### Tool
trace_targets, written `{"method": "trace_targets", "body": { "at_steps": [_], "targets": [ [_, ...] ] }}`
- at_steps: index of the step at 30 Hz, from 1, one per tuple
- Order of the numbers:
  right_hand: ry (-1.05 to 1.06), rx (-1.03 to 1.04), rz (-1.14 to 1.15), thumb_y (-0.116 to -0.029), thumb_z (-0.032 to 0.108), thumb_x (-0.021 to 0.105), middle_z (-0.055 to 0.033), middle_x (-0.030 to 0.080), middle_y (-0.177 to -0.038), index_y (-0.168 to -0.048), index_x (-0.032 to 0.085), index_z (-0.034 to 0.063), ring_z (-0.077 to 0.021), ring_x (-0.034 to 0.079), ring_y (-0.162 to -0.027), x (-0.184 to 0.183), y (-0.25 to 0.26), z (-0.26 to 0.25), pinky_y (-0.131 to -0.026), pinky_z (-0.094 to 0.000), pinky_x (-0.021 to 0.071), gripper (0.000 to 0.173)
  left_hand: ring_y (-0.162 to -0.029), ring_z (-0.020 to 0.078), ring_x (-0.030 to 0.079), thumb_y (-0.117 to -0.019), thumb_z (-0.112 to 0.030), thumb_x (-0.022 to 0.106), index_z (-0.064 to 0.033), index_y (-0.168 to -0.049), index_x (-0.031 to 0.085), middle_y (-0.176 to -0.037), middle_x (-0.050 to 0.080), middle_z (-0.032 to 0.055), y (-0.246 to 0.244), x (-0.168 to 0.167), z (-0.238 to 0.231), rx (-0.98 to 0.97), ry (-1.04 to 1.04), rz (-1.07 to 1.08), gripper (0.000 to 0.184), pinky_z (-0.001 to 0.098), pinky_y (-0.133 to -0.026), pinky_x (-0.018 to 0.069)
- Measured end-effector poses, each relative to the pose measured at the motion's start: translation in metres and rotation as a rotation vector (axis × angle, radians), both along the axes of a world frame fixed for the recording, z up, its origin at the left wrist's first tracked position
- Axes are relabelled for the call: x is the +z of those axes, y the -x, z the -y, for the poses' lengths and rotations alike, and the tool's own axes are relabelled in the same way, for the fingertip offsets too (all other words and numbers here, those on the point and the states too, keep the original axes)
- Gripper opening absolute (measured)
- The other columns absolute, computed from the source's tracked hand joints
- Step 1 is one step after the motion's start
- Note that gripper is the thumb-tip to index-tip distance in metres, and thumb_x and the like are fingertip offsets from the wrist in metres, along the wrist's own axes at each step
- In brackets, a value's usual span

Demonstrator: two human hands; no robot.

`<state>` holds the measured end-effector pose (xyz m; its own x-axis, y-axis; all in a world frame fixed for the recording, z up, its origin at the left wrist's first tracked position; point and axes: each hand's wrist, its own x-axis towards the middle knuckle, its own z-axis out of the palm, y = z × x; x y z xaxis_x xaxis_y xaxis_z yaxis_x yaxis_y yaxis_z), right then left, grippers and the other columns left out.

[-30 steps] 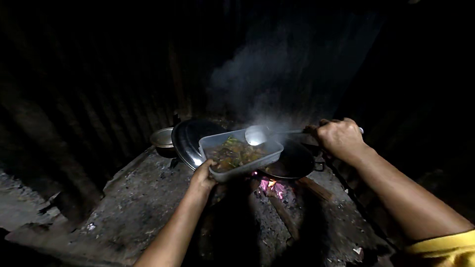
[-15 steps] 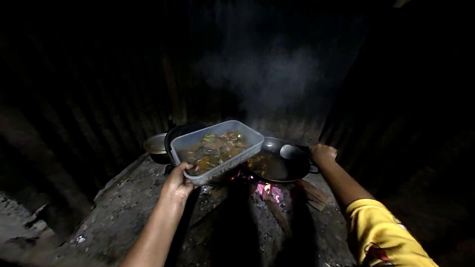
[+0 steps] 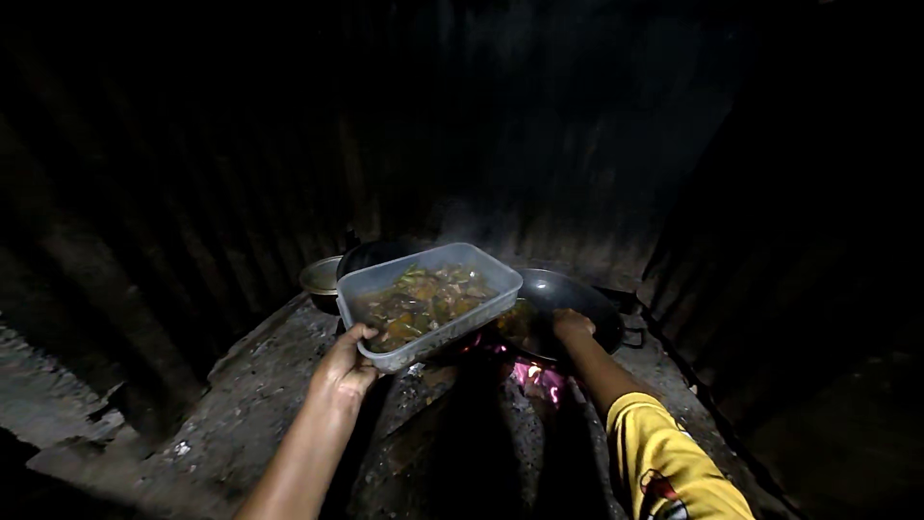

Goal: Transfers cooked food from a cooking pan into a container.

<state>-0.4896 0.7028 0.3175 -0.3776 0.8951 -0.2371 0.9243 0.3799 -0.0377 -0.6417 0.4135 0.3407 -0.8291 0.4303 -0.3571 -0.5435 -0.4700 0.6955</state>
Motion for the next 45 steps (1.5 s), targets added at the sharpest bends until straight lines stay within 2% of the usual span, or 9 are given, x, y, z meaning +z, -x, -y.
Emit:
{"method": "trace_targets", "body": {
  "at_steps": [6, 12, 15, 22, 32, 35, 38, 43, 45],
  "targets": [
    [0.132, 0.157, 0.016, -0.0968, 0.005, 0.065, -0.0279, 0.048, -0.151, -0.148, 0.044, -0.0058, -0.0418, 0.047, -0.141, 0.006, -0.008, -0.021, -0.111, -0.0604, 0.0404, 0.056, -0.064, 0.0182, 0.063, -0.0945, -0.002, 0.048, -0.0068, -0.103, 0.052, -0.08, 0.061, 0.0107, 0.006, -0.005, 0.0, -0.012, -0.008, -0.006, 0.011, 0.0326, -0.055, 0.0562],
    [0.162, 0.177, 0.046, -0.1009, 0.006, 0.061, -0.0314, 0.054, -0.14, -0.136, 0.052, -0.0138, -0.0409, 0.054, -0.13, 0.027, -0.022, -0.038, -0.109, -0.0552, 0.0421, 0.041, -0.066, 0.0203, 0.064, -0.0931, -0.001, 0.049, -0.0058, -0.103, 0.053, -0.082, 0.062, 0.0122, 0.006, -0.006, -0.001, -0.013, -0.023, 0.015, 0.012, 0.0348, -0.055, 0.0563],
    [0.117, 0.177, 0.051, -0.1021, 0.007, 0.06, -0.0325, 0.052, -0.142, -0.137, 0.052, -0.0143, -0.0423, 0.051, -0.133, 0.051, -0.032, -0.039, -0.11, -0.0559, 0.0401, 0.042, -0.067, 0.0196, 0.063, -0.0933, -0.001, 0.049, -0.0066, -0.104, 0.052, -0.082, 0.061, 0.0117, 0.004, -0.008, -0.002, -0.021, -0.014, 0.006, 0.013, 0.0342, -0.056, 0.0563],
    [-0.089, 0.139, -0.035, -0.0947, 0.012, 0.074, -0.0293, 0.064, -0.125, -0.114, 0.069, -0.0076, -0.045, 0.06, -0.121, 0.099, -0.049, -0.087, -0.102, -0.0639, 0.046, 0.028, -0.065, 0.0181, 0.061, -0.0919, 0.003, 0.05, -0.0058, -0.102, 0.053, -0.08, 0.059, 0.0104, 0.002, -0.016, -0.015, -0.045, 0.009, -0.02, 0.013, 0.0326, -0.056, 0.0548],
    [-0.179, 0.222, -0.061, -0.0991, 0.009, 0.069, -0.0206, 0.067, -0.1, -0.1, 0.07, -0.0035, -0.032, 0.064, -0.09, 0.204, -0.072, -0.018, -0.084, -0.0531, 0.0521, 0.013, -0.064, 0.0185, 0.06, -0.0913, 0.003, 0.049, -0.0045, -0.101, 0.053, -0.079, 0.059, 0.0111, -0.011, -0.023, -0.039, -0.158, -0.012, 0.018, 0.012, 0.0328, -0.055, 0.0541],
    [-0.208, 0.269, -0.019, -0.1002, 0.012, 0.068, -0.0198, 0.067, -0.096, -0.099, 0.071, -0.0028, -0.0314, 0.063, -0.086, 0.208, -0.071, 0.017, -0.08, -0.0524, 0.0511, 0.015, -0.064, 0.0189, 0.061, -0.0903, 0.004, 0.051, -0.0031, -0.1, 0.053, -0.079, 0.06, 0.0119, -0.016, -0.023, -0.045, -0.154, -0.003, 0.011, 0.013, 0.0335, -0.056, 0.0546],
    [-0.303, 0.269, 0.055, -0.1023, 0.023, 0.066, -0.0222, 0.07, -0.111, -0.11, 0.071, 0.0043, -0.0421, 0.067, -0.107, 0.195, -0.069, 0.055, -0.087, -0.065, 0.0512, 0.021, -0.067, 0.0195, 0.062, -0.0902, 0.005, 0.051, -0.0027, -0.102, 0.054, -0.081, 0.061, 0.0125, -0.018, -0.025, -0.047, -0.17, -0.004, 0.006, 0.014, 0.034, -0.058, 0.0554],
    [-0.652, 0.392, 0.249, -0.1017, 0.005, 0.058, -0.0212, 0.071, -0.102, -0.106, 0.072, 0.0035, -0.0411, 0.069, -0.097, 0.161, -0.076, 0.095, -0.084, -0.0567, 0.0511, 0.015, -0.069, 0.0203, 0.062, -0.0894, 0.006, 0.051, -0.0025, -0.103, 0.054, -0.083, 0.061, 0.0133, -0.019, -0.026, -0.048, -0.185, -0.014, 0.003, 0.016, 0.0344, -0.06, 0.0554],
    [-0.836, 0.518, 0.176, -0.0994, -0.001, 0.057, -0.0239, 0.071, -0.104, -0.115, 0.074, 0.0039, -0.0426, 0.069, -0.094, 0.148, -0.088, 0.083, -0.084, -0.0571, 0.0494, 0.023, -0.068, 0.0199, 0.062, -0.0895, 0.005, 0.05, -0.0026, -0.102, 0.054, -0.082, 0.061, 0.0131, -0.018, -0.027, -0.048, -0.191, -0.02, -0.002, 0.015, 0.0336, -0.059, 0.0552]
  ]
}}
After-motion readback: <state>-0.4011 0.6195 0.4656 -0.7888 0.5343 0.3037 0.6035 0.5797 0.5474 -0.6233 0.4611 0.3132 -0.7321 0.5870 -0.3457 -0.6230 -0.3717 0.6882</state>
